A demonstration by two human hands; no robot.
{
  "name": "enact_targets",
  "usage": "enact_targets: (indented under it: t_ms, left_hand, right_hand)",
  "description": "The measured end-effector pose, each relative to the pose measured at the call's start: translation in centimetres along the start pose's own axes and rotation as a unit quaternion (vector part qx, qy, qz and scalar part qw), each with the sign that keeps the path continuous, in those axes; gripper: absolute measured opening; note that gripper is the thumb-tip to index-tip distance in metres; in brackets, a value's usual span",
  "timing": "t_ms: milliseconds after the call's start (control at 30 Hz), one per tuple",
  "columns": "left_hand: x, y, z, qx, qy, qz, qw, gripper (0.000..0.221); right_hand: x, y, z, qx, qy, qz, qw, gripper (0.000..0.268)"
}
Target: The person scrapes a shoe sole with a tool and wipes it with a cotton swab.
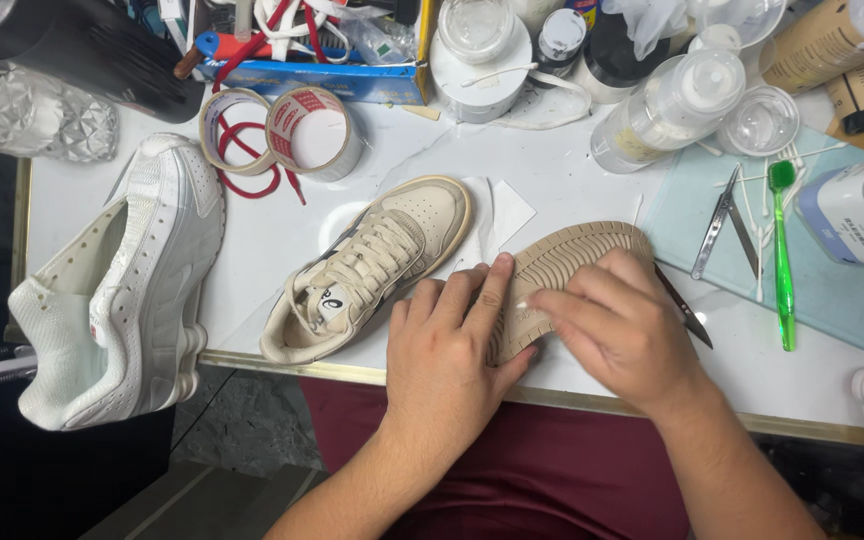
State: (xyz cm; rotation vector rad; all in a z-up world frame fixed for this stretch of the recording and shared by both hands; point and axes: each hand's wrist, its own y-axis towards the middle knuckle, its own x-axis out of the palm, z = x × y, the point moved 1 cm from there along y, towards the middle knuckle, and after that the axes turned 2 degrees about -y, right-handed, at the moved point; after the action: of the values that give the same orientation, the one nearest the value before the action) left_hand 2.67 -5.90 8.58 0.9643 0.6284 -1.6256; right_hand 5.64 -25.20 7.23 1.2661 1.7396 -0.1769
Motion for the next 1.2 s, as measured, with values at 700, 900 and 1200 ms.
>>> enact_targets:
  t_ms: [700,900,1200]
  left_hand:
    - [0.1,0.3,0.0,-0.019,-0.008,-0.003,1.0,0.093]
    - [0.3,0.4,-0.2,-0.031,-0.012,0.004,0.999,0.094]
    - [0.7,0.0,0.0,-0.031,-0.029,0.029,0.999,0.091]
  right_hand:
    - [1.2,0.1,-0.4,-0.022,0.019,0.014,0.999,0.027]
    - [1.3,0.7,-1.1,-0.024,-0.034,0.038,0.998,0.023]
    - [2.0,0.0,-1.7,0.032,-0.037,0.065,0.997,0.014]
